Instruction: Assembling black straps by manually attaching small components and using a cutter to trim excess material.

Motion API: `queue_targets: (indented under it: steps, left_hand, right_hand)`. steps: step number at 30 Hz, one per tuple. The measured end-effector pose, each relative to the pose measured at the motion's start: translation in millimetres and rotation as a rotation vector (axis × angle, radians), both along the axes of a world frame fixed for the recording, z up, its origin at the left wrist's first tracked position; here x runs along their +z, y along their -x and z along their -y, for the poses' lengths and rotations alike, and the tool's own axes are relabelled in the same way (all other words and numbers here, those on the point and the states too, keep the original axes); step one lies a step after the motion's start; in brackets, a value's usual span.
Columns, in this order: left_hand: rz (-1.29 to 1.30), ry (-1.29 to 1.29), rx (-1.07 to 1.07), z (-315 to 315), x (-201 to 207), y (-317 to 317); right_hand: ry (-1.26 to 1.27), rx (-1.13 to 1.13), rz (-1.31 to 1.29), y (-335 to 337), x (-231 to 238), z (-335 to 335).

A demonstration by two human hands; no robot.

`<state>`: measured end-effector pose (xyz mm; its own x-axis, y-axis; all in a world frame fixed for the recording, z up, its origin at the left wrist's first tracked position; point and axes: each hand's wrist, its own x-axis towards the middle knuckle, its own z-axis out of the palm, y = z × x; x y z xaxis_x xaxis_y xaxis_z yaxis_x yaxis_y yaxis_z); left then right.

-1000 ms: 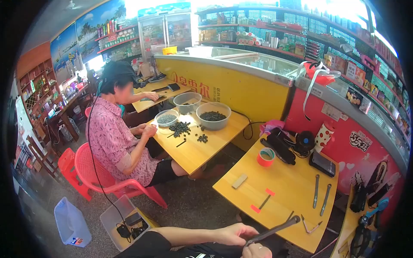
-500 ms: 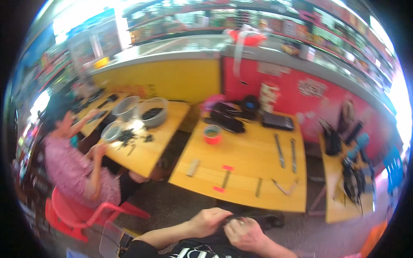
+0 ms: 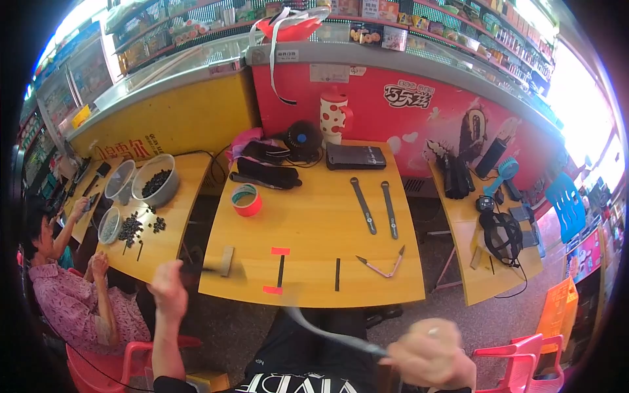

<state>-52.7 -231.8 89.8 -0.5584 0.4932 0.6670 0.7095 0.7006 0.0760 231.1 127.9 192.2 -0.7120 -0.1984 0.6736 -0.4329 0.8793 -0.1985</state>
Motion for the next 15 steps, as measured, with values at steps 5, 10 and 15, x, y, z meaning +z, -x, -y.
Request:
queue_targets:
  steps: [5, 10, 15]
  left_hand:
    - [0.555, -0.710, 0.222, 80, -21, 25]
    - [0.946, -1.168, -0.114, 40, -35, 6]
    - [1.116, -1.194, -0.212, 11, -48, -5]
  right_hand:
    - [-0.091, -0.370, -0.147, 23, 21, -32]
    - [-0.191, -0.287, -0.125, 130, -15, -63]
    - [-0.497, -0.296, -0.057, 203, -68, -83]
